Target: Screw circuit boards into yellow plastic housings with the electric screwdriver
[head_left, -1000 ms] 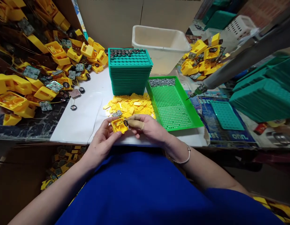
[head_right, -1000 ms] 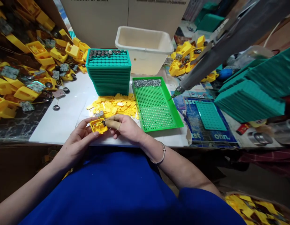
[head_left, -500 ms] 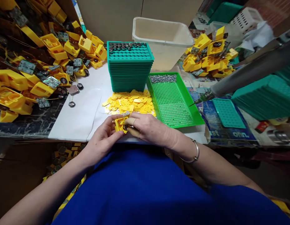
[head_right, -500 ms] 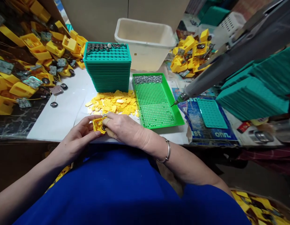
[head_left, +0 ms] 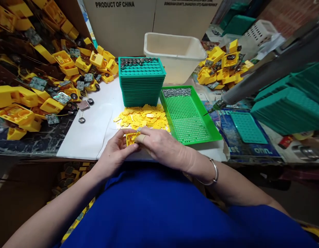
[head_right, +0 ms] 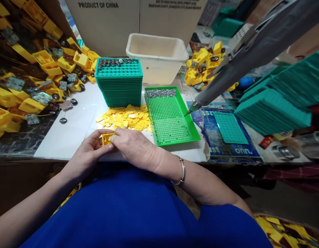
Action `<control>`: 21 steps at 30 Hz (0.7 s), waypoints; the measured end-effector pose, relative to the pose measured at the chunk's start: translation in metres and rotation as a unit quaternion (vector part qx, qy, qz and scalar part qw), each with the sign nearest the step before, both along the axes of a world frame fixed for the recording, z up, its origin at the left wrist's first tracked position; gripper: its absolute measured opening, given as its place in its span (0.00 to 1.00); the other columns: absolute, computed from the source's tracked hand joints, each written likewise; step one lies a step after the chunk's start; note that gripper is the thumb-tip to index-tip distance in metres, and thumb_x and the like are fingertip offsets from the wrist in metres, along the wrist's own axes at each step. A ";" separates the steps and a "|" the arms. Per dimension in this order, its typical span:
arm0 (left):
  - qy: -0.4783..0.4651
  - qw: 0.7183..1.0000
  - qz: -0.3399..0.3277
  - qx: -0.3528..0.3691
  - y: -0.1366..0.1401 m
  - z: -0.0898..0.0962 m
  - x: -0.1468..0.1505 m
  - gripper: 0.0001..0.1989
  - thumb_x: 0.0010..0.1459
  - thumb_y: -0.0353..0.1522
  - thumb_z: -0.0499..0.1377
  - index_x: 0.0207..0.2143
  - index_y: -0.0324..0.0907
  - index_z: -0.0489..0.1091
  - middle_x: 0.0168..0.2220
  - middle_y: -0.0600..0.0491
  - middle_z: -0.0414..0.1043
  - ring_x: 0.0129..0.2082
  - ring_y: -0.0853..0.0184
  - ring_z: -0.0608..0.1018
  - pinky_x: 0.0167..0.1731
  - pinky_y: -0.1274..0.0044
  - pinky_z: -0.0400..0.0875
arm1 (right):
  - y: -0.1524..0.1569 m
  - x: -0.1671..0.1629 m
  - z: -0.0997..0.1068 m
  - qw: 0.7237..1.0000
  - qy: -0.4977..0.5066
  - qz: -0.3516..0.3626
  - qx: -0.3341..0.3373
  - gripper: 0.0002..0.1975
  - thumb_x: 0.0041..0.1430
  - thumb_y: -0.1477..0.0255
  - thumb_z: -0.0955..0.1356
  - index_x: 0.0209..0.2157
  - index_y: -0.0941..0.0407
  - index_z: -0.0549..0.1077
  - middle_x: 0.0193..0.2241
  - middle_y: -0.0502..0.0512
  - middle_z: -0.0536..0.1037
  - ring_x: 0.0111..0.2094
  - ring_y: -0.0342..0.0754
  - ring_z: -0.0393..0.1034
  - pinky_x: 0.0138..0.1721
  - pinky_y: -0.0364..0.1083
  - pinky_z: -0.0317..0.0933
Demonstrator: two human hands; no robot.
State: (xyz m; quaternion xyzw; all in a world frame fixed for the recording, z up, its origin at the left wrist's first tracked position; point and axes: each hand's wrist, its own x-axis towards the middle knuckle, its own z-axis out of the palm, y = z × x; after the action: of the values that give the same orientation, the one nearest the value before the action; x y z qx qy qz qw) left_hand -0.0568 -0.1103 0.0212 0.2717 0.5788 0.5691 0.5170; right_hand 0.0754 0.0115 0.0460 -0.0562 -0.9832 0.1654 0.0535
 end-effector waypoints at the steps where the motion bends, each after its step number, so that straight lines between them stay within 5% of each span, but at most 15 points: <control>1: -0.013 1.000 0.003 0.006 0.000 -0.001 0.000 0.21 0.51 0.34 0.69 0.47 0.43 0.68 0.35 0.55 0.75 0.33 0.70 0.76 0.34 0.80 0.70 | 0.001 0.003 -0.003 0.999 0.033 0.008 -0.024 0.11 0.65 0.76 0.62 0.39 0.62 0.76 0.33 0.57 0.74 0.33 0.45 0.68 0.32 0.44 0.64; 4: -0.051 0.998 0.023 0.033 -0.001 -0.001 -0.002 0.20 0.51 0.32 0.69 0.46 0.43 0.67 0.38 0.55 0.76 0.34 0.71 0.78 0.36 0.79 0.73 | 0.004 0.012 -0.015 0.976 0.187 0.023 -0.106 0.11 0.64 0.79 0.62 0.42 0.60 0.75 0.34 0.55 0.74 0.35 0.43 0.70 0.36 0.42 0.67; 7: -0.084 0.995 0.031 0.040 -0.003 0.006 -0.002 0.20 0.51 0.30 0.69 0.45 0.42 0.66 0.37 0.54 0.77 0.34 0.68 0.81 0.35 0.79 0.76 | 0.007 0.019 -0.025 0.934 0.324 -0.043 -0.145 0.11 0.63 0.80 0.65 0.45 0.58 0.74 0.36 0.55 0.75 0.37 0.41 0.72 0.37 0.41 0.70; 10: -0.125 0.992 0.012 0.022 -0.004 0.013 -0.004 0.22 0.49 0.29 0.69 0.45 0.41 0.65 0.35 0.51 0.78 0.34 0.65 0.82 0.30 0.82 0.75 | 0.012 0.022 -0.034 0.921 0.370 -0.085 -0.084 0.13 0.60 0.79 0.67 0.47 0.56 0.71 0.42 0.58 0.74 0.43 0.46 0.73 0.43 0.47 0.72; 16: -0.266 0.961 -0.068 -0.007 -0.005 0.018 -0.013 0.21 0.47 0.26 0.67 0.44 0.40 0.66 0.32 0.46 0.80 0.28 0.68 0.82 0.22 0.87 0.72 | 0.020 0.018 -0.041 0.912 0.406 0.008 0.054 0.16 0.61 0.81 0.65 0.49 0.54 0.65 0.52 0.63 0.69 0.56 0.51 0.66 0.51 0.53 0.72; 21: -0.343 0.926 -0.155 -0.012 -0.008 0.020 -0.018 0.17 0.47 0.27 0.65 0.41 0.41 0.68 0.31 0.45 0.80 0.22 0.67 0.81 0.16 0.87 0.69 | 0.023 0.020 -0.030 0.892 0.426 0.085 0.127 0.10 0.65 0.79 0.61 0.47 0.59 0.69 0.47 0.62 0.74 0.51 0.48 0.71 0.47 0.48 0.75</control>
State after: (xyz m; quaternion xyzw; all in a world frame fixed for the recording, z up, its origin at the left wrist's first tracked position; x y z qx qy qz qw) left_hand -0.0751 -0.1179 0.0414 0.1397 0.3236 0.5334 0.7689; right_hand 0.0953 0.0343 0.0155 0.1111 -0.8800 0.0508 0.4591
